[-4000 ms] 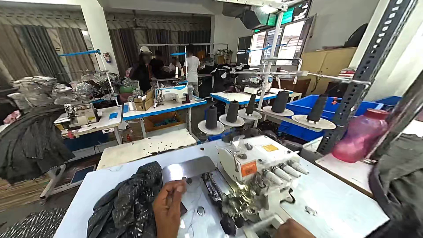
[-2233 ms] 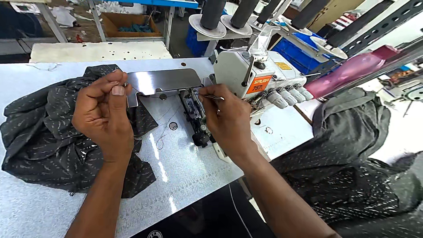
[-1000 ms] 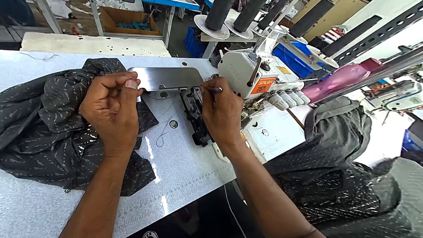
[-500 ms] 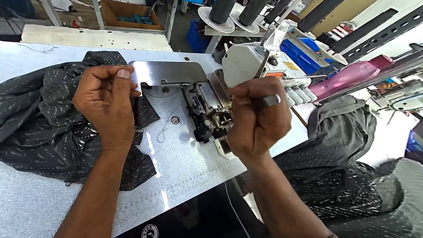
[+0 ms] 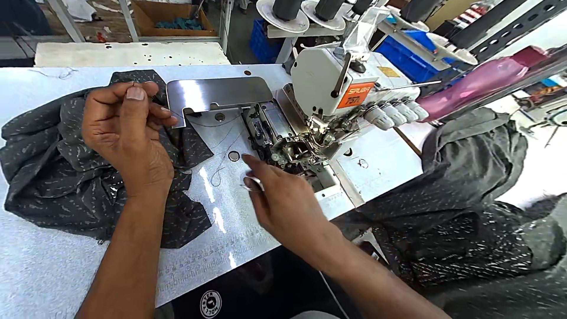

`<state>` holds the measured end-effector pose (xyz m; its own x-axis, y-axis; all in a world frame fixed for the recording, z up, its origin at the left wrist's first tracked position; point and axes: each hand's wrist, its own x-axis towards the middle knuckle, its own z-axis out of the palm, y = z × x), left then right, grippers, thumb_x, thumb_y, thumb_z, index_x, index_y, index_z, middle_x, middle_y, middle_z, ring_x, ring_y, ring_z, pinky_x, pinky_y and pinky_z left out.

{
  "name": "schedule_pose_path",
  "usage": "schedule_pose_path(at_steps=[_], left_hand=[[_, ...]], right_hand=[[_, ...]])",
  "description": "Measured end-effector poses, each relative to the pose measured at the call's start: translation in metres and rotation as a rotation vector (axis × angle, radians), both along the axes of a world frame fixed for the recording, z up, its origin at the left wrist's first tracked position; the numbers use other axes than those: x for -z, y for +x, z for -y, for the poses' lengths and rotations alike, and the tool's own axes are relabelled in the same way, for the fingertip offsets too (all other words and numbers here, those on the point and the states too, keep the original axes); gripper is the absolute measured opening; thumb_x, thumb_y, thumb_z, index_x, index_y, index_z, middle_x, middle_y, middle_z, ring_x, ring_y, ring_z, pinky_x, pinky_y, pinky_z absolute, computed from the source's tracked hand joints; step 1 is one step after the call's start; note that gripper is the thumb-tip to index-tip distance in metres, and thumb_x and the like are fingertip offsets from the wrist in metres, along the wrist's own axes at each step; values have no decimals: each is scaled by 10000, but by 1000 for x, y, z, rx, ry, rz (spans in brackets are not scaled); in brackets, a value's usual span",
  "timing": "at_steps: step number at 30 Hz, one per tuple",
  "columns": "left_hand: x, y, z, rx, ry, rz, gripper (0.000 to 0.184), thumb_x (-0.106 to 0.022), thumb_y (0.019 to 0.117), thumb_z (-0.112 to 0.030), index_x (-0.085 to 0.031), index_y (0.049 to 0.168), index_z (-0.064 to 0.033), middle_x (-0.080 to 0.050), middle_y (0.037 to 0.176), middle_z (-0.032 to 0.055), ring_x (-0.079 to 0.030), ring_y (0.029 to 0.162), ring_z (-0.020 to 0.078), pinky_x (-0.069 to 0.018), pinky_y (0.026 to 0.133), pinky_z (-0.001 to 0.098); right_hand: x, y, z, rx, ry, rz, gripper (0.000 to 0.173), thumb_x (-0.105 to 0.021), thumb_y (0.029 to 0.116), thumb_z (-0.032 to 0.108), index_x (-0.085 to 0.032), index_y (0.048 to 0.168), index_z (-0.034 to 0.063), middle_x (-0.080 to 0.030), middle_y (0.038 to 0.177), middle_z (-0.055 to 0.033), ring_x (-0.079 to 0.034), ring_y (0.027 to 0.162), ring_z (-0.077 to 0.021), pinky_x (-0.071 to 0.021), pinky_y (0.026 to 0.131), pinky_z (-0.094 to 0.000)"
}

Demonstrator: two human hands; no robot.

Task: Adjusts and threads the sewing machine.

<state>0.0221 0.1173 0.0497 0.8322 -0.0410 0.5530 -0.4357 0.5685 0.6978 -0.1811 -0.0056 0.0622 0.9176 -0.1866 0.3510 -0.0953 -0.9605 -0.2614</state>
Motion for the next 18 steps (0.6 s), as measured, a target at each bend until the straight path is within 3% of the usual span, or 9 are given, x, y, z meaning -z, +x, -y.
schedule_pose_path(at_steps=[2,3,5,7,9,12,14,18], left_hand=[[-1,0,-1,14,15,17,117,-454,1058,-78,-566,1068,-112,-710,1054,15,-704,720,125,-632,660,284],[-1,-1,-1,21,27,35,119,-457,1056,-78,-570,1071,-112,-709,1060,15,-703,724,123,-631,663,283],[0,0,0,35,44,79,117,-484,1046,-79,-593,1079,-108,-716,1061,17,-703,735,126,-630,670,296],[1,1,0,33,64,112,107,-516,1041,-89,-613,1077,-115,-725,1055,10,-706,741,125,-630,673,301],[3,2,0,27,75,126,111,-527,1038,-88,-626,1077,-119,-730,1059,13,-705,736,128,-626,665,303],[4,1,0,24,86,131,123,-519,1038,-85,-627,1080,-125,-734,1057,11,-707,729,127,-625,650,301],[2,1,0,26,80,122,133,-507,1036,-76,-621,1077,-131,-739,1047,5,-709,724,126,-626,650,301],[-1,3,-4,6,61,95,153,-475,1044,-75,-616,1085,-119,-740,1034,9,-718,733,137,-634,661,309]], right_hand=[[9,15,-13,18,110,-135,501,-612,959,99,-555,1453,50,-691,1260,-125,-719,745,-235,-593,582,-416],[13,24,-18,48,178,-203,566,-611,970,98,-480,1518,44,-596,1428,-162,-729,807,-255,-604,626,-424],[17,42,-20,123,318,-296,667,-576,1013,151,-300,1609,34,-356,1608,-229,-723,869,-279,-612,690,-425],[17,54,-17,187,466,-296,698,-535,1053,218,-196,1634,33,-231,1653,-268,-715,976,-325,-613,771,-447],[14,61,-14,226,567,-243,710,-512,1072,263,-156,1643,34,-212,1651,-289,-681,1110,-362,-602,861,-473],[19,72,-9,257,638,-180,696,-518,1068,257,-191,1625,-2,-225,1643,-302,-618,1241,-387,-573,949,-487],[30,80,-6,248,649,-140,662,-526,1058,223,-246,1603,-26,-238,1662,-253,-570,1322,-358,-548,1003,-476],[38,75,-12,140,485,-58,598,-584,1000,114,-388,1555,8,-391,1596,-161,-706,938,-280,-611,738,-444]])
